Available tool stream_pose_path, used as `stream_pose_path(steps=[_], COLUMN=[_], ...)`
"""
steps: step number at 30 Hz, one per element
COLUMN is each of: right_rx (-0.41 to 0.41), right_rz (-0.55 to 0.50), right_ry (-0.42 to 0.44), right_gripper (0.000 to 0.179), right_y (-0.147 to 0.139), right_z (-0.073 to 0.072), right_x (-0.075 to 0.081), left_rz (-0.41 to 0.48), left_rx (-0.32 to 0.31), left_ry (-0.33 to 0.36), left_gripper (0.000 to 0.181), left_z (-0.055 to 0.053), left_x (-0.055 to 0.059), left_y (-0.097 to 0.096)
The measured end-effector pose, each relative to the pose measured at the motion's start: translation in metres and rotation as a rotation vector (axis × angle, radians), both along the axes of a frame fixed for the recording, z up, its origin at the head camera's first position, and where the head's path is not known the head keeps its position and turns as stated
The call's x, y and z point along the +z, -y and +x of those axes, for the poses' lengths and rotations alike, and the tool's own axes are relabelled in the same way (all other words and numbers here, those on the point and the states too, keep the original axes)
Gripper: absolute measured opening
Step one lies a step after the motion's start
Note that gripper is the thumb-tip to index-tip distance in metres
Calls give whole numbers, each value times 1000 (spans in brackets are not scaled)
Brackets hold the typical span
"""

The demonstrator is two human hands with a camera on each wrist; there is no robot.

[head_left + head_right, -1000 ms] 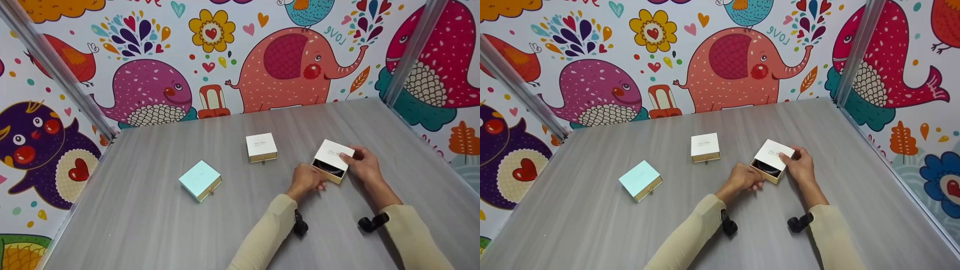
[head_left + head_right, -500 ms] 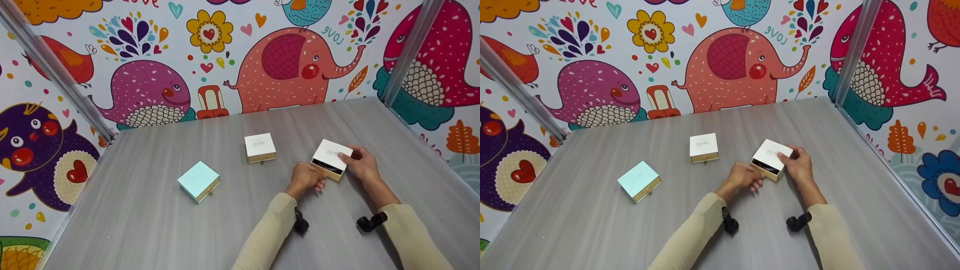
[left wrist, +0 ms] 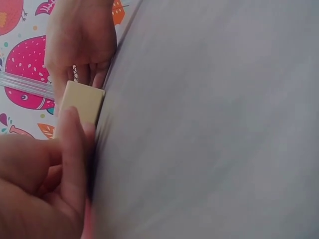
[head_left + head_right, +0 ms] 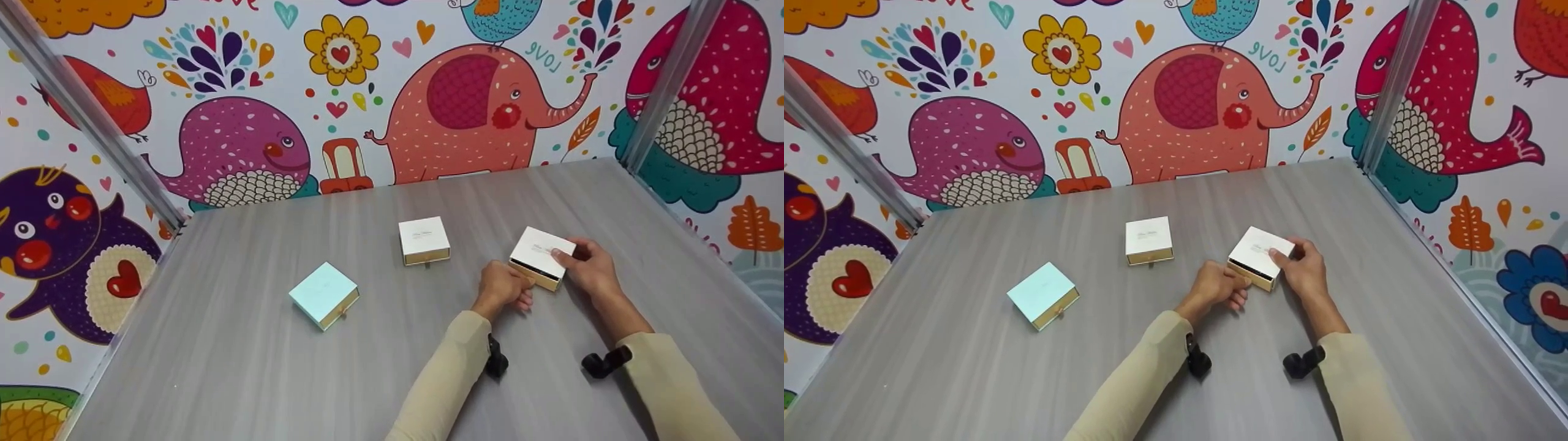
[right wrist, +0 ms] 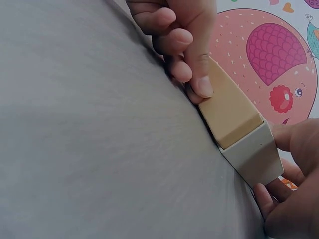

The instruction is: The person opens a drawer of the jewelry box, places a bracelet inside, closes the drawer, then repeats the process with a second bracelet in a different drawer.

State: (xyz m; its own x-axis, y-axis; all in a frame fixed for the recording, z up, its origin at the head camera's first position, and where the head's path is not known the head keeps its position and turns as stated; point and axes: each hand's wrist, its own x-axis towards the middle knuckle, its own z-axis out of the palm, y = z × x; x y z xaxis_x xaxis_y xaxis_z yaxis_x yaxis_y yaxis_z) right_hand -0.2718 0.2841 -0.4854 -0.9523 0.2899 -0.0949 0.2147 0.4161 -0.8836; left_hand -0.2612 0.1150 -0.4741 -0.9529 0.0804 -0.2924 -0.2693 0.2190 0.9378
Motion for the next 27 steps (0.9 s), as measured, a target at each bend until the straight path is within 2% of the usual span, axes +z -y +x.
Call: stream_pose_path(steps=[6,13,21,27], right_rx=[-4,-5,-1,4], right_rz=[-5,2,16,15], right_ry=[11,5,-9,3], right_gripper=[66,65,64,63], right_y=[0,1,-1,-1], right_z=[0,0,0,1], right_x=[-1,-1,1,1], left_rz=[-39,-108,-122,-201], left_rx=[5,-11,-9,-16], left_ry=[5,-46,-20,-32], left_gripper=[16,11,10,16], left_z=[-3,-2,-7,-7], left_x=[-1,0,3,4], left_y=[-4,-5,-7,-10])
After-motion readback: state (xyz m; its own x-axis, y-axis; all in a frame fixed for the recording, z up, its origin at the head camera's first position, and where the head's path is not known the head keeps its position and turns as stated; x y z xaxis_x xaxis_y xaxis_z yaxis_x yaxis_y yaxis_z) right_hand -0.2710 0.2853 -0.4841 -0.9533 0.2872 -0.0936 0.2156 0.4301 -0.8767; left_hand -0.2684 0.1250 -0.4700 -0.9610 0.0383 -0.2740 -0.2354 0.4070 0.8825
